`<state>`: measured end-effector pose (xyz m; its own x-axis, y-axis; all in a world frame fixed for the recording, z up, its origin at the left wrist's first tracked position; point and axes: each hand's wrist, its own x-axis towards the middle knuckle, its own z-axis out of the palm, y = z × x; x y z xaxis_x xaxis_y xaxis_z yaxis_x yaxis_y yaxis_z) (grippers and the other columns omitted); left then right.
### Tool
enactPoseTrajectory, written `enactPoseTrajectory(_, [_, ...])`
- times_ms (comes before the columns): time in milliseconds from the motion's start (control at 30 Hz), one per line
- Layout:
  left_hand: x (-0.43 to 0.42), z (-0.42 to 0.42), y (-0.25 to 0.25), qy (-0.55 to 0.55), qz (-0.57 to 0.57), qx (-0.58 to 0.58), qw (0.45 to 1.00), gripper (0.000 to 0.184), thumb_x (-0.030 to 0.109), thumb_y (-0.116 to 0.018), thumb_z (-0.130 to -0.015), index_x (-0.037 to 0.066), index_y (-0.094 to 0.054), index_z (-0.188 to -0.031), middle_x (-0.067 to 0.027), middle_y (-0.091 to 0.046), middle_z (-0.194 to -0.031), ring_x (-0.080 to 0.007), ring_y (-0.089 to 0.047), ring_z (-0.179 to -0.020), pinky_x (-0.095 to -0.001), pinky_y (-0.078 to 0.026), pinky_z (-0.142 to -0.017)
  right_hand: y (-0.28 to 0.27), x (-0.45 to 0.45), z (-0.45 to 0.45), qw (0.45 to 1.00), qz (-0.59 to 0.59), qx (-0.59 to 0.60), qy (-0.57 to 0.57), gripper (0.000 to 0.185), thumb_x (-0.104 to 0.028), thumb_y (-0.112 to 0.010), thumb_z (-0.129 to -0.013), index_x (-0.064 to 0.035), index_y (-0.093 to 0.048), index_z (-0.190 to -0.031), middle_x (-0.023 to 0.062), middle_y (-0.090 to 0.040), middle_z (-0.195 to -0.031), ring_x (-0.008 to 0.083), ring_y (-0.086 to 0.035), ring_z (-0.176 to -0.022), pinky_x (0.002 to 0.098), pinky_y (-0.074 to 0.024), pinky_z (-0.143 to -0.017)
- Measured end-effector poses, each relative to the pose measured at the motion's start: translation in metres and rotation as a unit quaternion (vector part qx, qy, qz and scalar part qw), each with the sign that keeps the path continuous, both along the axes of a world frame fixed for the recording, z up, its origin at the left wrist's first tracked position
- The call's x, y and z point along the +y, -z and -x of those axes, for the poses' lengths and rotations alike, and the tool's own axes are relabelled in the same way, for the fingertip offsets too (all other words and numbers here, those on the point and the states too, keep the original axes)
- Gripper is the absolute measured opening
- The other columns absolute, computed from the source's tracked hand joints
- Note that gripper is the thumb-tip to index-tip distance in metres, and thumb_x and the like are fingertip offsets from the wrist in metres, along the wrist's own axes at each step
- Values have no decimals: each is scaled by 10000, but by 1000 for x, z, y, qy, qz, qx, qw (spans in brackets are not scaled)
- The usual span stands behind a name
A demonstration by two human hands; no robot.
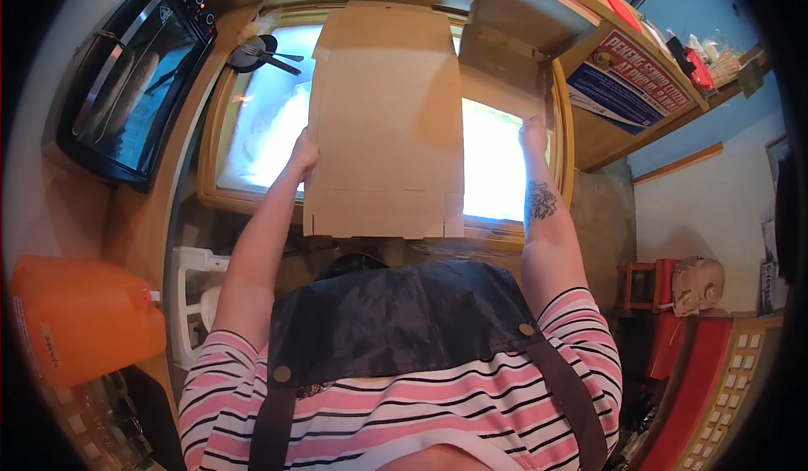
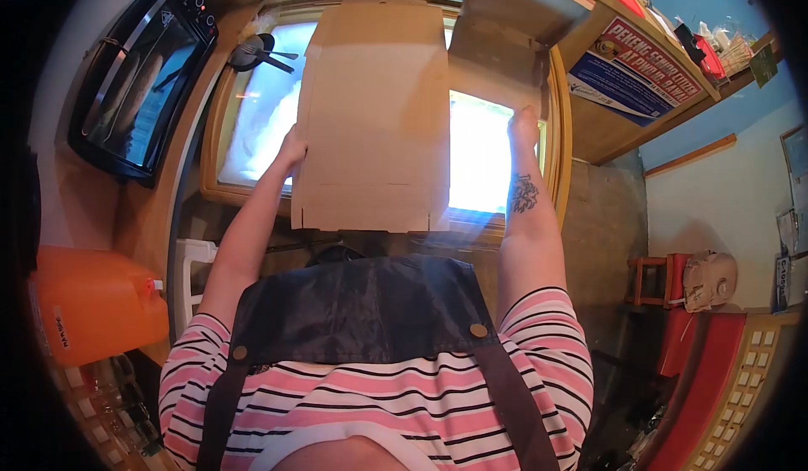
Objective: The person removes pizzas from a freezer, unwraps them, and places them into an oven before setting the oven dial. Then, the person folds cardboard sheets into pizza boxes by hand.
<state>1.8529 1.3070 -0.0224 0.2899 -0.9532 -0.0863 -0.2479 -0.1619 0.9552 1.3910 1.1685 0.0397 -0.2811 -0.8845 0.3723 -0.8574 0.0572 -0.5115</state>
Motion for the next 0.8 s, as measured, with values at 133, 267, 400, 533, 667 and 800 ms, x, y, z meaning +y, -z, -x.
enactPoseTrajectory(133, [-16, -15, 13, 6, 21, -65, 998, 409, 20, -500, -747, 22, -428, -1149, -162, -559, -1010, -234, -555, -913, -341, -463, -740, -3, -7, 25, 1000, -16, -5, 21, 320, -210, -468, -801, 75, -483, -946, 300, -548, -922, 419, -544, -875, 448, -425, -764])
enactPoseTrajectory(267, [-11, -19, 6, 19, -17, -19, 999, 414, 13, -502, -740, 31, -436, -1149, -149, -566, -1000, -223, -559, -901, -334, -462, -740, -21, 24, 8, 997, 38, 19, 65, 403, -262, -518, -811, 63, -455, -1040, 283, -544, -961, 395, -541, -904, 433, -429, -791])
enactPoseTrajectory(400, [-6, -21, 7, 26, -29, 85, 996, 412, 52, -545, -752, 21, -439, -1148, -105, -564, -1009, -194, -555, -896, -326, -463, -742, 19, 70, -28, 996, 3, 42, -83, 538, -354, -556, -797, 42, -423, -1137, 216, -585, -833, 339, -569, -791, 399, -450, -737])
enactPoseTrajectory(533, [27, -25, -16, 99, -41, 218, 970, 524, 124, -582, -786, 66, -347, -1251, -92, -510, -1114, -200, -509, -983, -367, -448, -784, 62, 152, -103, 957, -195, -53, -207, 608, -411, -623, -740, 8, -430, -1136, 153, -593, -700, 243, -584, -659, 338, -459, -623])
enactPoseTrajectory(667, [23, -38, 31, 125, 20, 143, 982, 622, 110, -573, -775, 75, -258, -1310, -98, -455, -1198, -196, -435, -1095, -356, -405, -861, 72, 155, -126, 933, -259, -197, -150, 531, -331, -656, -728, 37, -439, -1045, 186, -589, -762, 261, -590, -705, 336, -460, -635])
enactPoseTrajectory(800, [31, -17, 26, 72, 43, 5, 996, 599, -7, -493, -755, 24, -246, -1300, -141, -433, -1224, -237, -410, -1141, -323, -338, -945, 67, 152, -136, 964, -142, -162, -158, 479, -269, -656, -726, 39, -431, -1016, 225, -586, -840, 294, -592, -751, 361, -460, -669])
